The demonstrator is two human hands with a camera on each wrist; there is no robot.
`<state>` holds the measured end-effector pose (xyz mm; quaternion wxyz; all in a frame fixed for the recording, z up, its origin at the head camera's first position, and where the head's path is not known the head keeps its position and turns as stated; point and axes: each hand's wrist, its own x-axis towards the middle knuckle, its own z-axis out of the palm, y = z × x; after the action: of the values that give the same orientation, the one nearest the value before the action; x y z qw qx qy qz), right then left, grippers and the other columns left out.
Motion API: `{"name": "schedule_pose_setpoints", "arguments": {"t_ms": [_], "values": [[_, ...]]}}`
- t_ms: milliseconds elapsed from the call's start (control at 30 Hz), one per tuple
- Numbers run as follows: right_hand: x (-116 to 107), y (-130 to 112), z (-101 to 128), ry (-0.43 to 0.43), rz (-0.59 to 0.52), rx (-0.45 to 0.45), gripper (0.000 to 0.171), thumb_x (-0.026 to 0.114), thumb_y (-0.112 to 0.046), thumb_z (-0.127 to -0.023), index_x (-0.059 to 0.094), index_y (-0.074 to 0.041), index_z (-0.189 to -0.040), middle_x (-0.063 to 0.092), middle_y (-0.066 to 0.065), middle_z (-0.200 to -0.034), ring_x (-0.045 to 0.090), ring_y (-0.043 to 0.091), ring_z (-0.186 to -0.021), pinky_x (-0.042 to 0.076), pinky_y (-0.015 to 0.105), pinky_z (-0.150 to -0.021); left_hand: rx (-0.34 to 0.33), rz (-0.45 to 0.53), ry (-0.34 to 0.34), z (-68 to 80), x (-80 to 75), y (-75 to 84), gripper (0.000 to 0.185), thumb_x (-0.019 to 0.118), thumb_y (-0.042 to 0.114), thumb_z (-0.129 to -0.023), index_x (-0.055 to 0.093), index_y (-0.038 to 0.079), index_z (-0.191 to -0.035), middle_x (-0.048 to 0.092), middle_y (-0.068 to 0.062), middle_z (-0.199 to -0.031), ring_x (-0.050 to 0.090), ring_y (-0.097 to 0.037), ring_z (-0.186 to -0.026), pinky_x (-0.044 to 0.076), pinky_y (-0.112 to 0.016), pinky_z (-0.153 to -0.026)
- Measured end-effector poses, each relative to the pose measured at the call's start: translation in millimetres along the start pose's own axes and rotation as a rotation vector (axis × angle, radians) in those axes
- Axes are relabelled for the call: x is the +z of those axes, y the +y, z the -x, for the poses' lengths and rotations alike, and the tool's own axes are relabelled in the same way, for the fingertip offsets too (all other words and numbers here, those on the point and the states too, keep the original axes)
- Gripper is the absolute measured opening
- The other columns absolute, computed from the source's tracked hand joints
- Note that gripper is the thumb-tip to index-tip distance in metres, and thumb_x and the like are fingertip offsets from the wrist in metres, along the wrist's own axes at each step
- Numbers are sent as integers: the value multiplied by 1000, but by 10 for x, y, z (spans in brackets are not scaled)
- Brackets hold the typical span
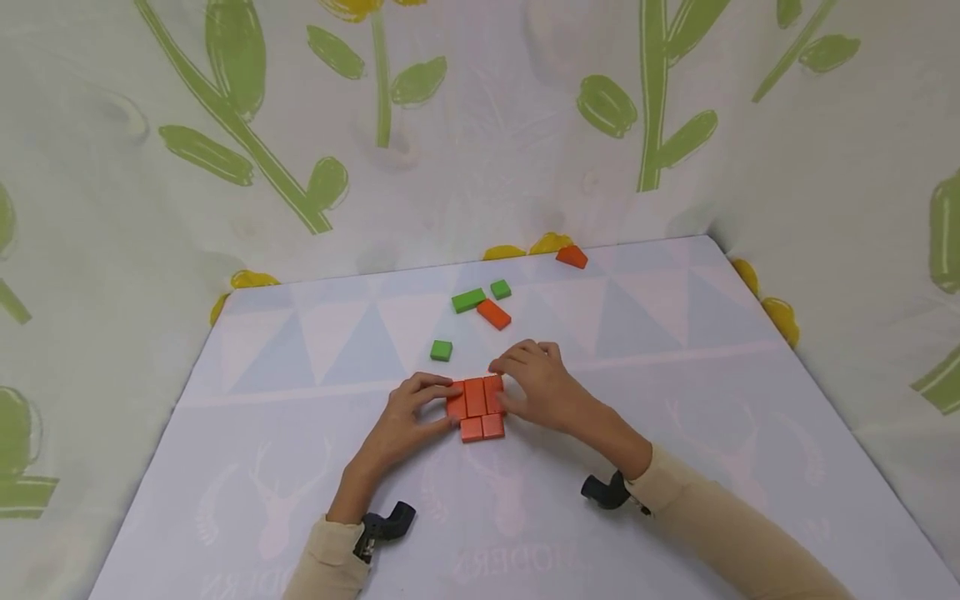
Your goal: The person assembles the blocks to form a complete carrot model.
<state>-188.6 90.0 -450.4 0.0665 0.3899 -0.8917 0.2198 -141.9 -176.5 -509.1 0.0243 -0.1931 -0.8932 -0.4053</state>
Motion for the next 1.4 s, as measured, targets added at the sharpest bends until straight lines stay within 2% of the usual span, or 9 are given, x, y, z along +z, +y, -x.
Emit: {"name": "schedule_pose_setpoints", "arguments": {"t_ms": [133, 300, 500, 600, 700, 1067, 1133, 1267, 1400], "values": [[-83, 155, -188, 45, 9, 99, 35, 81, -20, -85, 69, -8, -116, 67, 3, -109, 52, 26, -113, 33, 52, -92, 0, -10, -12, 1, 20, -4, 39, 78, 32, -89, 70, 21, -126, 55, 6, -132, 48, -19, -124, 29, -49, -105], [-61, 416, -444, 80, -15, 242, 38, 77, -22, -89, 67, -5, -121, 67, 8, -111, 50, 30, -116, 32, 55, -93, 8, -27, -4, 13, 48, -30, 39, 78, 34, -89, 71, 23, -125, 56, 7, -130, 49, -19, -121, 30, -50, -105], [118, 639, -581, 72, -128, 463, 46, 74, -28, -91, 63, -3, -128, 63, 12, -121, 47, 33, -121, 30, 57, -96, -1, -23, -33, 16, 119, -62, 39, 76, 37, -90, 70, 25, -126, 55, 8, -132, 49, -16, -121, 30, -47, -105], [239, 682, -604, 71, -156, 530, 48, 75, -30, -90, 63, -4, -129, 63, 11, -122, 47, 32, -120, 30, 56, -97, -5, -27, -39, 15, 126, -51, 39, 76, 37, -90, 70, 25, -126, 55, 8, -132, 48, -16, -122, 30, -46, -105], [333, 696, -631, 67, -126, 571, 48, 76, -33, -89, 63, -6, -127, 63, 10, -119, 48, 31, -117, 32, 54, -96, -4, -35, -39, 2, 125, -37, 40, 76, 37, -90, 69, 25, -127, 54, 9, -132, 48, -15, -123, 30, -46, -105], [393, 737, -621, 150, -121, 568, 36, 75, -22, -86, 70, -4, -117, 70, 10, -108, 54, 29, -105, 32, 51, -93, 24, -33, -28, -20, 133, -16, 38, 76, 37, -90, 70, 26, -126, 54, 9, -132, 48, -15, -122, 29, -47, -106], [343, 707, -631, 181, -132, 538, 36, 75, -22, -86, 70, -5, -117, 70, 9, -108, 54, 29, -105, 33, 51, -94, 22, -36, -15, -16, 111, -11, 39, 77, 36, -89, 70, 25, -126, 54, 10, -131, 49, -15, -122, 30, -47, -105], [169, 580, -645, 252, -229, 458, 34, 75, -20, -87, 70, -6, -117, 70, 8, -110, 54, 28, -108, 33, 52, -100, 1, -42, -2, -10, 52, -5, 39, 78, 35, -89, 71, 25, -126, 55, 10, -131, 49, -15, -121, 30, -47, -104], [-24, 431, -618, 308, -293, 364, 32, 75, -17, -86, 70, -6, -117, 69, 7, -110, 53, 27, -110, 39, 51, -99, -7, -48, -4, -14, 17, -11, 39, 78, 34, -88, 71, 25, -126, 55, 9, -131, 49, -16, -122, 29, -48, -105]]}}
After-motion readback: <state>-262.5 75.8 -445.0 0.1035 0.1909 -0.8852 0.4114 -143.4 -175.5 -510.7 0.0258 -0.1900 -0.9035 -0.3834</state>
